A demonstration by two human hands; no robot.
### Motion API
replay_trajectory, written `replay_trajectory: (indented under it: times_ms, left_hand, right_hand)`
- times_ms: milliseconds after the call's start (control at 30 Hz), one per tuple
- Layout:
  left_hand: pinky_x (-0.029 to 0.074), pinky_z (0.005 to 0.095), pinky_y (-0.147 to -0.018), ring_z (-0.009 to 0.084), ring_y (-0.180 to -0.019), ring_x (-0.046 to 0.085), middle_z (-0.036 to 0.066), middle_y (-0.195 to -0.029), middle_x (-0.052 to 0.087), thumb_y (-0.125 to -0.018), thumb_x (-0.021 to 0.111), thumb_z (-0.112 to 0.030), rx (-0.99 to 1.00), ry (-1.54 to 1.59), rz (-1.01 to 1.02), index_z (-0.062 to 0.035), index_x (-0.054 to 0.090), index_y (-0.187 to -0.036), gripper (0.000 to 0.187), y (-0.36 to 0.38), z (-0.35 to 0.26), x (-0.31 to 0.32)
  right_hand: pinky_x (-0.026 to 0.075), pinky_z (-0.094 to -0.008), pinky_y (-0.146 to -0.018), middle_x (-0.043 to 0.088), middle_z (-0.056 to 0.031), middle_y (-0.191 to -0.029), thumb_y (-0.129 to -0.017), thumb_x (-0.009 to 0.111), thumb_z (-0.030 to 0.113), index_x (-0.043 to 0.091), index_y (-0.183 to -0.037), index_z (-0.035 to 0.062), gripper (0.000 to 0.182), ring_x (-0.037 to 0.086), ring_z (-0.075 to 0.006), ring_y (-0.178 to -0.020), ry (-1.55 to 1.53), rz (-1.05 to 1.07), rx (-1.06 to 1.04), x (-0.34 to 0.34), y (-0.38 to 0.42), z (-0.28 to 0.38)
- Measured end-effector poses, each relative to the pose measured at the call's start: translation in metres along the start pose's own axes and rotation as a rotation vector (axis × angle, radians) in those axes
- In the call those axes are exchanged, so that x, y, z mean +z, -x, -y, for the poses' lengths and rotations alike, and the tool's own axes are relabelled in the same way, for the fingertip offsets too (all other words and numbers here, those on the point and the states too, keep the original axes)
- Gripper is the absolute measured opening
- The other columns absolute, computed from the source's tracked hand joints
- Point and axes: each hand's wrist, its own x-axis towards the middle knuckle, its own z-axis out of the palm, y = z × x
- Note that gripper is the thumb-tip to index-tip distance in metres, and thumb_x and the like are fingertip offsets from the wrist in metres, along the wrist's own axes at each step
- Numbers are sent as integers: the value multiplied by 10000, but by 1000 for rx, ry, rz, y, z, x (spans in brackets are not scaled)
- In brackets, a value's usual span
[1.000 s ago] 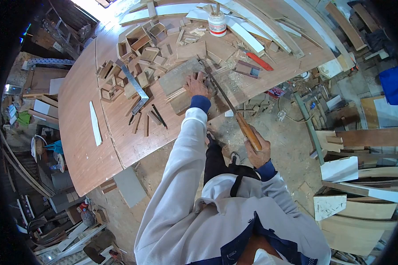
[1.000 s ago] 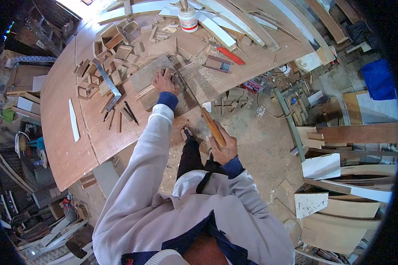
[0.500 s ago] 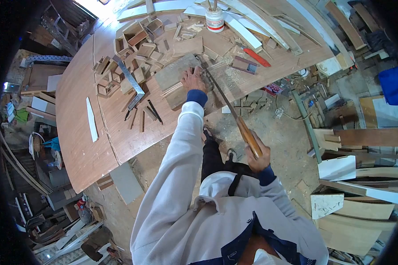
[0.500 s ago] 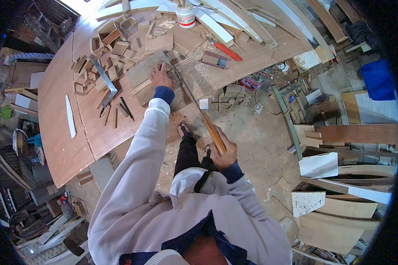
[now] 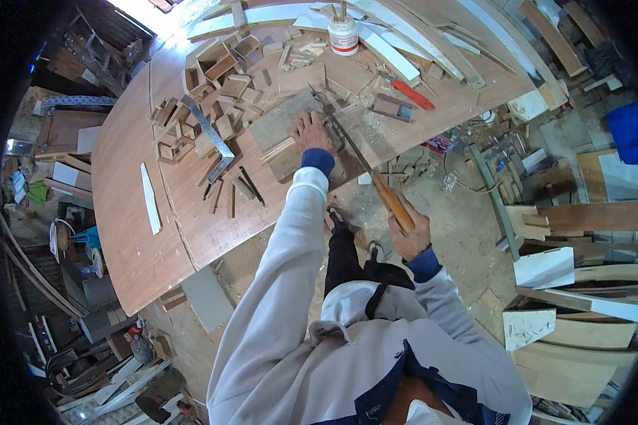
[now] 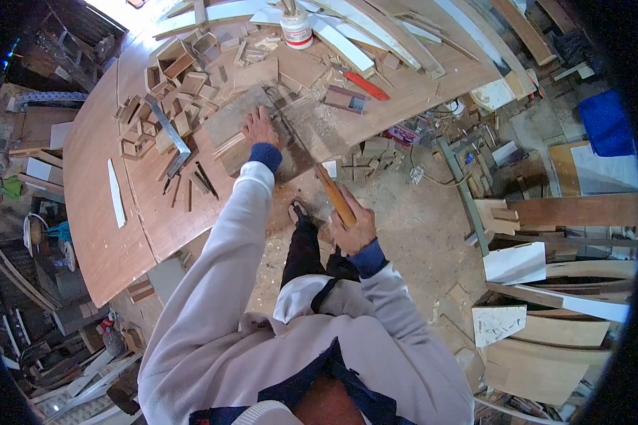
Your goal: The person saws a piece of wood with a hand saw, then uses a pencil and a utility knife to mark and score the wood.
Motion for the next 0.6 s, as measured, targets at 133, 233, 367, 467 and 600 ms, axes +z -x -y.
replay_trajectory:
  times_ms: [133,233,367,467,600]
  left_hand:
    - [309,480,-902,326,-1151,407,121,-1177,456,-605,649,-21,-17,6,-12,-103,466,-1038,477,-2,3,9]
    - [311,471,-890,323,-1137,406,116,-1151,460,-591,668,-43,2,14,-20,-103,465,-1020,478,1,2,3]
    - [314,461,-876,315,-1118,405,108,-1117,463,-577,682,-61,17,14,-7,-106,465,-1012,488,5,-4,-6]
    - [318,454,-866,307,-1103,405,102,-1092,464,-571,693,-74,27,-12,-25,-106,465,-1008,494,5,-2,-10]
    - [321,451,-867,307,-1107,406,107,-1104,463,-590,683,-54,4,-41,-79,-105,468,-1015,479,-1,1,7]
  right_hand:
    - [507,-299,-618,637,-196,-906,-761,562,33,519,-1218,-1,460,652,-243,-648,27,-22,-95,-23,33,5]
    - [510,-309,-652,639,-188,-944,-756,558,30,517,-1220,7,466,657,-246,-690,106,-51,-115,-32,55,2]
    - [513,-322,-692,633,-204,-990,-752,570,31,508,-1226,7,479,669,-252,-755,36,-28,-63,-13,20,3]
    - [514,-329,-698,630,-220,-967,-755,576,42,521,-1215,5,465,669,-269,-757,9,-26,-28,8,-11,4]
    - [518,-324,-684,632,-228,-965,-755,572,32,517,-1226,2,475,673,-267,-761,-53,-7,5,-15,23,-5]
